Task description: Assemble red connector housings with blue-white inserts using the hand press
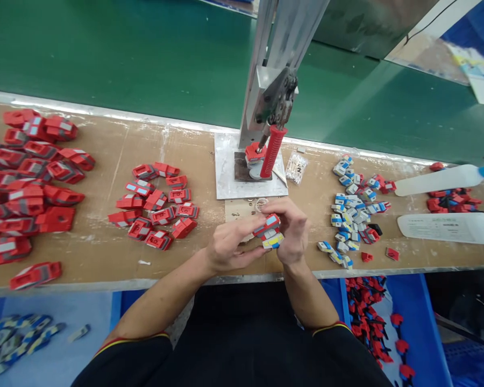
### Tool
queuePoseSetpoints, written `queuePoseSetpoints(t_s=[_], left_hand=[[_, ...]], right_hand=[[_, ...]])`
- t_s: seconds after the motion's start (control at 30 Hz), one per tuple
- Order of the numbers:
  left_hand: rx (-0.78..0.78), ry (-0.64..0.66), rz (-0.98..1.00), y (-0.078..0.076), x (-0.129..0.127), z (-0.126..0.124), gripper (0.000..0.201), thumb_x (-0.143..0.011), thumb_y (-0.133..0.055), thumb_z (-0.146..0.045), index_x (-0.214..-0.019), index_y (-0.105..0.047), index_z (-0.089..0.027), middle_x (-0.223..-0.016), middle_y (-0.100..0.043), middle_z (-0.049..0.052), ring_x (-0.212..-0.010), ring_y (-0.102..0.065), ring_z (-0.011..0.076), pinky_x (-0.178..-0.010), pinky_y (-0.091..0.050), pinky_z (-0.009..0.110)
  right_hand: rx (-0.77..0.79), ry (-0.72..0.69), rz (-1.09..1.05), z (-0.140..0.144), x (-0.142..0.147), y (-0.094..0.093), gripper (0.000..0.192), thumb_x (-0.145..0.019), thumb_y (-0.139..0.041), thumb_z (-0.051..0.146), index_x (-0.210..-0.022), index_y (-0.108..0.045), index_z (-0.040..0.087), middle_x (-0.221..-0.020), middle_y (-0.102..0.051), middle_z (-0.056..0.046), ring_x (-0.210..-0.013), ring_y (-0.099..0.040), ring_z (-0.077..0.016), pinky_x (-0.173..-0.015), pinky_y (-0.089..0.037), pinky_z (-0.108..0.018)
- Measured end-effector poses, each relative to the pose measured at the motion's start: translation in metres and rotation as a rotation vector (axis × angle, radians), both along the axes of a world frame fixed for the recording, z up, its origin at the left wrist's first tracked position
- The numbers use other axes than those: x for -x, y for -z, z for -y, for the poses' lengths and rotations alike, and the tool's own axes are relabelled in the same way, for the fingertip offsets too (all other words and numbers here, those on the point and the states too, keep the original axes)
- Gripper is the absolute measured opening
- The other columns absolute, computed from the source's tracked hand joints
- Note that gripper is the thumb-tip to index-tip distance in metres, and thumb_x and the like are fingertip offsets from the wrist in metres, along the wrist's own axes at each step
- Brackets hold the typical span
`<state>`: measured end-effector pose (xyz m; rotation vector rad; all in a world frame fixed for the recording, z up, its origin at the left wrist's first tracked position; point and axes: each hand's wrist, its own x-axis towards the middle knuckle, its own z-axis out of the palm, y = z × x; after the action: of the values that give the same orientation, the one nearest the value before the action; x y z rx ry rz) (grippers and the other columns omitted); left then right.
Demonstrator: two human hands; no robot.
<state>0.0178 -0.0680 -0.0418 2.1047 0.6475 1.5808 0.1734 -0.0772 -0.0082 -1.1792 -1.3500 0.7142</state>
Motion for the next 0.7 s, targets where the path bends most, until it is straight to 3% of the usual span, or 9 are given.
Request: queuePoseSetpoints(t_s=[0.1, 0.23, 0.4, 0.57, 0.7], left_hand=[[-0.057, 0.017, -0.028, -0.001, -0.001, 0.001, 0.068, -0.094, -0.077, -0.027, -0.156, -0.05, -0.019, -0.12, -0.081, 0.014, -0.11, -0.081, 0.0251, -0.093, -0.069, 0.031], [-0.071, -0.011, -0.023, -0.002, -0.001, 0.003, 0.065, -0.095, -0.074, -0.026, -0.155, -0.051, -0.016, -0.123, -0.08, 0.016, -0.111, -0.08, 0.026, -0.093, -0.07, 0.033], [-0.064, -0.036, -0.018, -0.001, -0.003, 0.005, 0.068, -0.093, -0.076, -0.02, -0.155, -0.05, -0.018, -0.128, -0.078, 0.016, -0.115, -0.079, 0.0259, -0.098, -0.068, 0.032], [0.121, 0.004, 0.132, 0.005, -0.009, 0.008, 0.068, -0.091, -0.082, -0.041, -0.15, -0.057, -0.019, -0.124, -0.08, 0.015, -0.111, -0.081, 0.0256, -0.099, -0.068, 0.033], [0.123, -0.036, 0.161, 0.002, -0.01, 0.01, 0.061, -0.088, -0.084, -0.042, -0.142, -0.064, -0.021, -0.121, -0.081, 0.013, -0.107, -0.081, 0.0257, -0.097, -0.069, 0.034]], right_hand=[[-0.026, 0.101, -0.028, -0.002, 0.008, -0.002, 0.059, -0.105, -0.038, 0.061, -0.073, -0.073, 0.024, -0.069, -0.065, -0.005, -0.066, -0.063, -0.0205, -0.063, -0.051, -0.038], [-0.015, 0.142, -0.008, -0.001, 0.013, -0.002, 0.052, -0.103, -0.043, 0.049, -0.065, -0.069, 0.024, -0.063, -0.064, -0.004, -0.057, -0.058, -0.0181, -0.058, -0.047, -0.037], [-0.066, 0.211, 0.012, -0.001, 0.014, 0.001, 0.051, -0.102, -0.039, 0.045, -0.068, -0.072, 0.025, -0.067, -0.068, -0.005, -0.062, -0.061, -0.0205, -0.061, -0.048, -0.039], [-0.193, 0.246, -0.112, 0.0, 0.019, 0.001, 0.047, -0.103, -0.04, 0.034, -0.075, -0.077, 0.027, -0.067, -0.066, -0.004, -0.063, -0.058, -0.0205, -0.062, -0.045, -0.039], [-0.166, 0.257, -0.189, 0.001, 0.023, -0.003, 0.046, -0.103, -0.04, 0.033, -0.071, -0.073, 0.026, -0.066, -0.06, -0.004, -0.061, -0.055, -0.0203, -0.06, -0.043, -0.038]])
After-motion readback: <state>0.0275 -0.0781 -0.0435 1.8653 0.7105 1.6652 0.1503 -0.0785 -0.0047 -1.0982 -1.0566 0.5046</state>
